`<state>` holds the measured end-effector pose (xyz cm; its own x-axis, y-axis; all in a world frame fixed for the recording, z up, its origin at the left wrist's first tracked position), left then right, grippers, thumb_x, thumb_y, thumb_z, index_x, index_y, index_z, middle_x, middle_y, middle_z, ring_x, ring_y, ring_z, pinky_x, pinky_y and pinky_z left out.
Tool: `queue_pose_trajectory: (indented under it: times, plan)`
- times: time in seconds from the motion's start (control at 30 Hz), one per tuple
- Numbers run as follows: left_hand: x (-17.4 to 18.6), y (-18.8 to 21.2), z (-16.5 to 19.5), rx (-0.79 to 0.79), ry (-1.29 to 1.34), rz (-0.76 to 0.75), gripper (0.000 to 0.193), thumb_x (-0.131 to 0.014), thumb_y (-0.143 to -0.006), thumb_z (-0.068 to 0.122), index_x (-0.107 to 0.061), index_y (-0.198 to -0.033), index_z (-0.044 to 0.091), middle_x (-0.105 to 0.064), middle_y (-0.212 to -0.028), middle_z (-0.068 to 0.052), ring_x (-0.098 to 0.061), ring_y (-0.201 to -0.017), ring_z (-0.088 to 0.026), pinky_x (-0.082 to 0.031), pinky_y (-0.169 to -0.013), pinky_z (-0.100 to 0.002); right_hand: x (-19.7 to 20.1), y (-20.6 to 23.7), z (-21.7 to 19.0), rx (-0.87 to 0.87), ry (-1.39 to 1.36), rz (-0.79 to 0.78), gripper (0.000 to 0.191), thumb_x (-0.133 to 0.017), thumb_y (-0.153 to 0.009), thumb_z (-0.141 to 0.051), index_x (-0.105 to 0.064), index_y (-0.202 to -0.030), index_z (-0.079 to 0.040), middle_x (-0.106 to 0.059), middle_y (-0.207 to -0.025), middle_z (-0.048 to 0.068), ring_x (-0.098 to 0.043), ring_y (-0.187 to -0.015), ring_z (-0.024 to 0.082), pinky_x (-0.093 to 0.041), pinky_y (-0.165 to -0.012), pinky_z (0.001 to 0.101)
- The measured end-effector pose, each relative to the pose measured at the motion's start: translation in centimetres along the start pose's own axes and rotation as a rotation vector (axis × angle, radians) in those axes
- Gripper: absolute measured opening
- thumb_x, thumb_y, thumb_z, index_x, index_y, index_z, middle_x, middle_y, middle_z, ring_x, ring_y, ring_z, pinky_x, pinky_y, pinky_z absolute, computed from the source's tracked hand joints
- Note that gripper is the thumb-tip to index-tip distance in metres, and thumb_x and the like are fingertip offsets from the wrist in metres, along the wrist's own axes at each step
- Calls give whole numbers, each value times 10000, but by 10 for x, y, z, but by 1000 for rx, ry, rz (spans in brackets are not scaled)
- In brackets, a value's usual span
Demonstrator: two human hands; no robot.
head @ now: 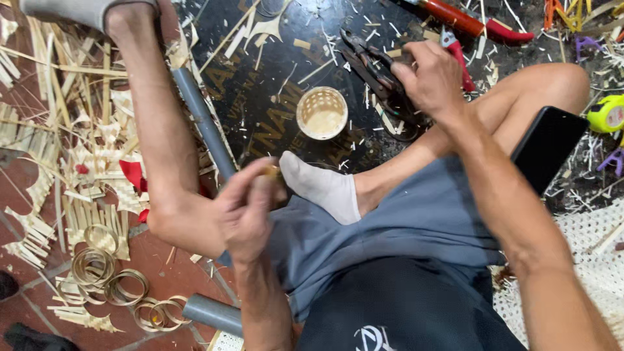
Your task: The person sits on the floor and shaves a thin bamboo strip with a knife, then bends the strip and fits it around the rim of a small woven bamboo basket, pressing it into place by hand and with a gray cylindrical tube, and trimming with pliers.
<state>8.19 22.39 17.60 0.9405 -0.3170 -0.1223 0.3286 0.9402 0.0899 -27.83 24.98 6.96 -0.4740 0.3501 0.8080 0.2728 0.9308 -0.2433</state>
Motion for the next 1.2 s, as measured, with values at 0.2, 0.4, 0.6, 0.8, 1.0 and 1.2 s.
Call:
queue_pose_trajectory:
  times: [0.2, 0.4, 0.6, 0.8, 1.0, 1.2]
  plan:
    - [-30, -11, -7, 19, -76, -214, 173, -596, -1070, 35, -688, -1199, -35, -733, -942, -65, -629, -782, -76, -523, -695, -215, -62, -16, 44, 21, 135, -369, 556, -887, -756, -315, -664, -1141, 18, -647, -1079, 251, -625, -976, 455, -499, -780, 529]
    - [-28, -20, -7, 68, -35, -203, 212, -613, -1049, 48, -685, -1230, -38, -743, -924, -52, -658, -809, -72, -524, -698, -217, -53, -45, 36, -425, -143, -547, 208, -588, -949, -157, -667, -985, 32, -643, -778, 220, -598, -706, 244, -457, -650, 419]
    - [-26, -27, -7, 38, -102, -133, 193, -625, -1063, 71, -689, -1208, -39, -743, -904, -50, -698, -827, -78, -575, -751, -237, 25, 40, -107, -41, -562, -417, 331, -467, -830, 39, -565, -1147, 42, -660, -1118, 158, -658, -991, 221, -536, -925, 369]
    - [-32, -25, 18, -79, -268, -123, 152, -638, -1060, 81, -694, -1158, -21, -745, -908, -76, -734, -811, -99, -588, -727, -242, 46, 60, -183, 227, -388, -230, 364, -615, -817, 133, -534, -1162, 50, -614, -1270, 244, -654, -1093, 395, -547, -928, 447]
    - [-31, -21, 25, -146, -336, -103, 124, -668, -1034, 67, -696, -1127, -11, -719, -871, -82, -708, -771, -118, -564, -698, -258, 45, 63, -183, 270, -277, -231, 345, -665, -776, 124, -531, -1080, 31, -638, -1159, 241, -658, -920, 392, -531, -776, 438]
    - [-28, -12, 36, -231, -378, -145, 68, -713, -992, 53, -696, -1035, 3, -667, -807, -79, -627, -687, -144, -488, -640, -288, 45, 80, -175, 51, -667, -400, 208, -581, -803, 103, -559, -991, 17, -647, -1004, 141, -649, -786, 211, -525, -711, 324]
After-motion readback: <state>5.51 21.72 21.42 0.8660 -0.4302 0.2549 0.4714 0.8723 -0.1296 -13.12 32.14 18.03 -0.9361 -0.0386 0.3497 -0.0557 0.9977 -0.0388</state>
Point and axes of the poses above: each hand's wrist, its own y-axis away from the middle knuckle, its own x-axis out of the back of the hand, z = x × y, the point moved 5 cm from there along -y, towards the middle knuckle
